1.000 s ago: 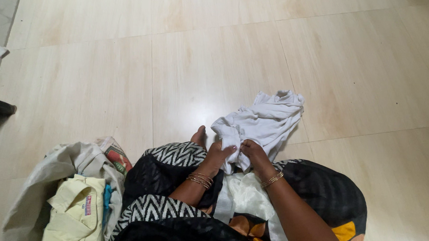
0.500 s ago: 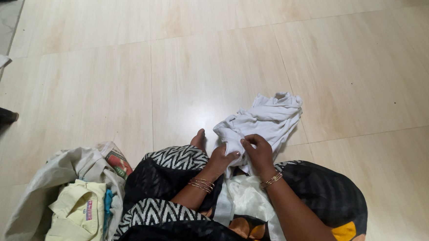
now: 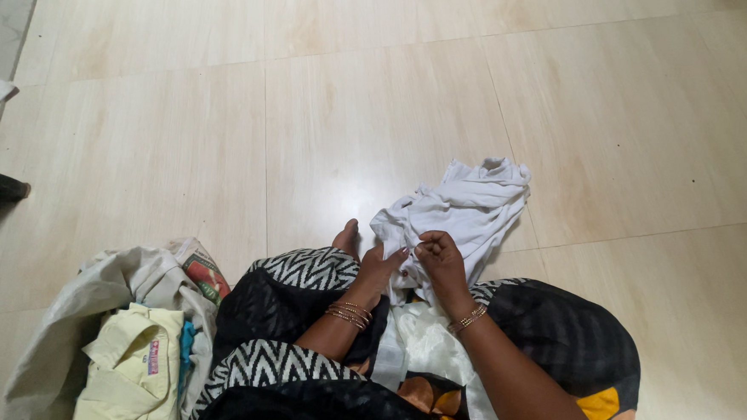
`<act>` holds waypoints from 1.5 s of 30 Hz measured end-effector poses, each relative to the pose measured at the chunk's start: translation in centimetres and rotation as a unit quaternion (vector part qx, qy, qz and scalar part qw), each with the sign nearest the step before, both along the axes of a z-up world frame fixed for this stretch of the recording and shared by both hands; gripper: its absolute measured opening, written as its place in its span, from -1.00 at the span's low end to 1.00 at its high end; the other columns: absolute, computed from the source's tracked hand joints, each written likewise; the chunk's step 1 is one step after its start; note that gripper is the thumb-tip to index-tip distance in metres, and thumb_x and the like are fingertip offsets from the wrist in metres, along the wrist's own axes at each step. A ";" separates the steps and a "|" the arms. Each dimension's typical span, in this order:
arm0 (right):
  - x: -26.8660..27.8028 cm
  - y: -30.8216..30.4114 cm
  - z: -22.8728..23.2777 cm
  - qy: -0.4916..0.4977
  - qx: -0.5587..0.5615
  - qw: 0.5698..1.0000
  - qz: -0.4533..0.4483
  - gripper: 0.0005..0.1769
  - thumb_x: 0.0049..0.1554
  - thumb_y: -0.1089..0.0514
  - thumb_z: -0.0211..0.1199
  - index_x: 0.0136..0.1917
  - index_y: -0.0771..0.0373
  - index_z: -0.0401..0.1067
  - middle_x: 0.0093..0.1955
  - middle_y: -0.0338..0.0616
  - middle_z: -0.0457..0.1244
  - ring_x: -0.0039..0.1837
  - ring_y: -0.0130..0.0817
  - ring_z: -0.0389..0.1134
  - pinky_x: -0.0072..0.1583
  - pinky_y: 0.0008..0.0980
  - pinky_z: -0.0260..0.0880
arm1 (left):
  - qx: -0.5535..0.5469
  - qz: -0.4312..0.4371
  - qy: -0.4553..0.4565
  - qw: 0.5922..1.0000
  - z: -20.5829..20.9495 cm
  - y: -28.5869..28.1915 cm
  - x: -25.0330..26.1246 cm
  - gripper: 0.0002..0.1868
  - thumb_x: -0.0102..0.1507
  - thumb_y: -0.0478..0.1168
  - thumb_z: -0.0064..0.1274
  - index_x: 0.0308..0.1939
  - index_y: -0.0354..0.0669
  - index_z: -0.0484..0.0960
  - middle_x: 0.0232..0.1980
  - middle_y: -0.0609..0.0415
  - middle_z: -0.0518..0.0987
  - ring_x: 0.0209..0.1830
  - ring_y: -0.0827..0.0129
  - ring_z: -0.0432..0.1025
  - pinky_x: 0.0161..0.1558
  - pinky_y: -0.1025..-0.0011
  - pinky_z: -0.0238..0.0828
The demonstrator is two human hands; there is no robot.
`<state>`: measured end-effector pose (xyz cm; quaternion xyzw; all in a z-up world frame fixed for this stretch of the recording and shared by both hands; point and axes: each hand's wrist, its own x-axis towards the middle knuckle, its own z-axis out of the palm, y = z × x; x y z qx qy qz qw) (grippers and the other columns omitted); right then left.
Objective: The person folds a white shirt by hand while sitting on the floor, smoothing the fabric and folding the sleeves and body into a rectangle.
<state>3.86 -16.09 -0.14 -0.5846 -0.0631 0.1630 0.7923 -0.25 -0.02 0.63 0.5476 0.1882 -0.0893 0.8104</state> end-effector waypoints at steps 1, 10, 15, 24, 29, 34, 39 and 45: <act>0.0 -0.1 0.0 0.006 0.005 1.000 -0.007 -0.75 0.20 0.33 0.25 0.16 0.30 0.35 -0.05 -0.28 0.28 -0.01 -0.60 0.29 0.05 -0.59 0.36 | 0.000 0.000 0.001 1.000 -0.1 0.1 0.0 -0.67 0.27 -0.14 0.16 0.01 -0.32 0.63 -0.16 0.11 0.66 -0.27 0.49 0.50 -0.23 0.47 0.45; 0.1 0.1 -1.4 0.005 -0.037 0.999 0.009 -0.69 0.22 0.33 0.19 0.23 0.28 0.28 -0.09 -0.32 0.21 -0.10 -0.62 0.18 -0.08 -0.61 0.25 | 0.010 0.038 -0.034 0.999 1.5 -0.1 -0.4 -0.73 0.29 -0.23 0.09 0.00 -0.33 0.63 -0.17 0.10 0.64 -0.27 0.49 0.51 -0.24 0.49 0.45; 0.4 0.1 -2.2 0.035 -0.057 0.997 0.030 -0.69 0.19 0.34 0.16 0.20 0.31 0.26 -0.11 -0.31 0.29 -0.12 -0.65 0.27 -0.08 -0.62 0.32 | 0.003 0.030 -0.035 0.999 1.8 0.1 -0.3 -0.70 0.29 -0.22 0.06 0.03 -0.33 0.63 -0.14 0.11 0.65 -0.22 0.49 0.52 -0.16 0.50 0.48; 0.9 -0.1 -2.7 -0.036 -0.122 0.991 -0.042 -0.62 0.15 0.32 0.19 0.24 0.32 0.28 -0.21 -0.30 0.22 -0.25 -0.63 0.16 -0.22 -0.61 0.22 | -0.013 0.049 -0.030 0.998 0.3 0.3 0.2 -0.64 0.28 -0.23 0.05 0.10 -0.38 0.60 -0.08 0.07 0.63 -0.15 0.41 0.50 -0.13 0.42 0.47; 2.6 -1.0 -2.0 -0.009 -0.073 0.985 -0.158 -0.60 0.16 0.23 0.16 0.27 0.26 0.31 -0.18 -0.26 0.22 -0.19 -0.58 0.22 -0.19 -0.51 0.33 | -0.019 0.028 -0.046 0.998 0.1 0.4 0.2 -0.60 0.29 -0.20 0.03 0.14 -0.39 0.58 -0.03 0.04 0.63 -0.12 0.37 0.51 -0.12 0.40 0.46; 1.7 0.0 -1.2 0.004 -0.111 0.988 -0.111 -0.48 0.18 0.07 0.23 0.38 0.22 0.29 -0.09 -0.17 0.31 -0.07 -0.45 0.30 -0.02 -0.42 0.38 | -0.004 0.027 -0.026 0.999 -1.6 0.9 0.6 -0.56 0.30 -0.18 0.02 0.18 -0.42 0.56 0.03 -0.02 0.63 -0.06 0.31 0.52 -0.04 0.36 0.45; 0.3 -0.1 3.4 -0.093 -0.247 0.964 0.032 -0.21 0.14 -0.18 0.33 0.48 0.18 0.15 0.18 -0.05 0.31 0.18 -0.23 0.41 0.18 -0.27 0.39 | 0.052 0.106 0.022 0.993 -3.5 1.9 1.7 -0.36 0.35 -0.09 -0.02 0.40 -0.48 0.33 0.43 -0.10 0.41 0.34 0.24 0.40 0.30 0.35 0.32; 0.8 -0.6 2.8 -0.113 -0.589 0.786 0.153 -0.33 0.06 -0.28 0.34 0.24 0.22 0.43 0.15 0.02 0.37 0.21 -0.10 0.41 0.22 -0.18 0.40 | 0.046 0.163 -0.019 0.985 -3.3 2.0 1.4 -0.12 0.34 -0.02 0.02 0.55 -0.40 -0.07 0.64 -0.20 0.04 0.61 0.21 0.04 0.51 0.35 -0.08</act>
